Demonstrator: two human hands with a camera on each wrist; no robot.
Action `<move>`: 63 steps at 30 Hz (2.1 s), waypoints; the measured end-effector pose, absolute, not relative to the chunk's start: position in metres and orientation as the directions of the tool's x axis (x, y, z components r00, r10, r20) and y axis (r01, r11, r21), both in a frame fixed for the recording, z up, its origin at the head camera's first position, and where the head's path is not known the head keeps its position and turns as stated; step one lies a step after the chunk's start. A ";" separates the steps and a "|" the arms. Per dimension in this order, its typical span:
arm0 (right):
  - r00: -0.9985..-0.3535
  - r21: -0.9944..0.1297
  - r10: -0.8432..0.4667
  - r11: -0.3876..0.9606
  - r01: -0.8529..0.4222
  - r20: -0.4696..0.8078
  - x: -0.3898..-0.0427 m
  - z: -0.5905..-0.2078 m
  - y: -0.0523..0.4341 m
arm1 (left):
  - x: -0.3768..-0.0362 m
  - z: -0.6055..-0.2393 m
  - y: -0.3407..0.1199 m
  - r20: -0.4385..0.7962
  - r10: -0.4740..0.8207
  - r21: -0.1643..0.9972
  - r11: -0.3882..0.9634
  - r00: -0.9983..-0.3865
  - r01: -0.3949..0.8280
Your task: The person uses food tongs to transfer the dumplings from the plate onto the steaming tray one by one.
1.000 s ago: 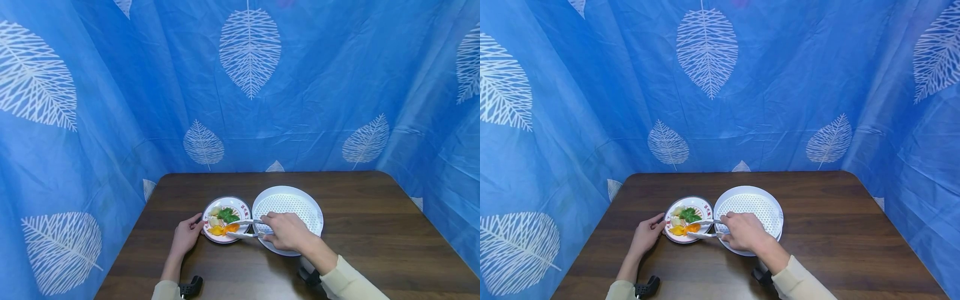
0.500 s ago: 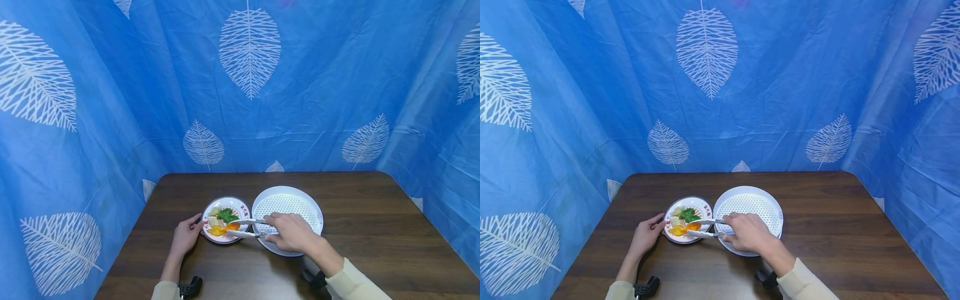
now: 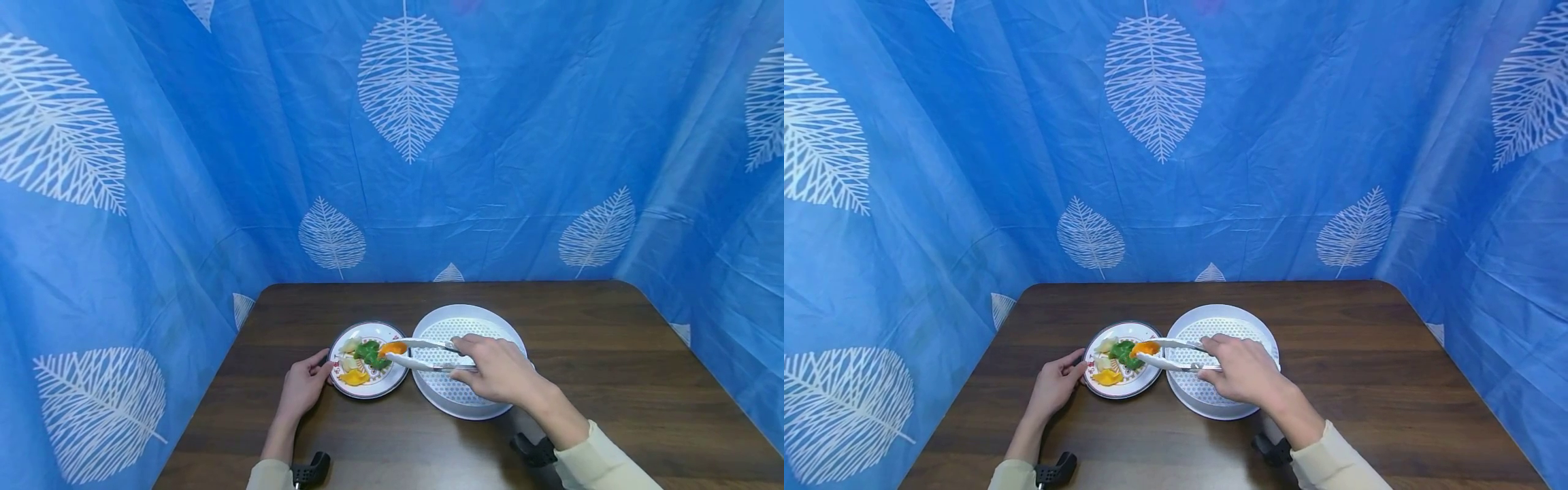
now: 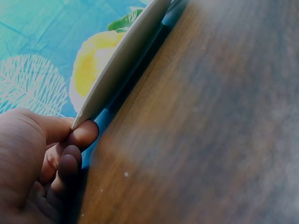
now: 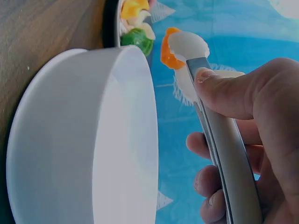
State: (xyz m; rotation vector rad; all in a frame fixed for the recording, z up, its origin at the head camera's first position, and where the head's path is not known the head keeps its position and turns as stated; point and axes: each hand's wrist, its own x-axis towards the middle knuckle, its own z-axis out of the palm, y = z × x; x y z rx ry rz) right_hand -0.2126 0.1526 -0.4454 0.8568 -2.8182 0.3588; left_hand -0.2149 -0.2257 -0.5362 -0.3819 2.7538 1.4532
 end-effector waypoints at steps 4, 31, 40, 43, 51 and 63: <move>-0.846 -0.207 -0.488 0.824 -0.527 0.213 -0.213 -0.443 0.161 | -0.216 -0.535 -0.225 -0.128 -0.216 0.810 0.540 -0.968 -0.227; -0.924 -0.228 -0.380 0.898 -0.377 0.028 -0.220 -0.460 0.206 | -0.215 -0.534 -0.226 -0.118 -0.207 0.811 0.544 -0.971 -0.215; -0.913 -0.210 -0.407 0.890 -0.406 0.037 -0.216 -0.465 0.204 | -0.214 -0.535 -0.227 -0.121 -0.201 0.814 0.540 -0.972 -0.213; -0.913 -0.198 -0.404 0.892 -0.406 0.049 -0.215 -0.466 0.203 | -0.214 -0.535 -0.227 -0.114 -0.204 0.812 0.545 -0.972 -0.210; -0.926 -0.222 -0.375 0.900 -0.374 0.040 -0.213 -0.467 0.202 | -0.215 -0.534 -0.226 -0.111 -0.203 0.810 0.548 -0.973 -0.207; -0.932 -0.252 -0.360 0.899 -0.358 0.039 -0.211 -0.465 0.205 | -0.214 -0.534 -0.225 -0.101 -0.206 0.814 0.545 -0.973 -0.200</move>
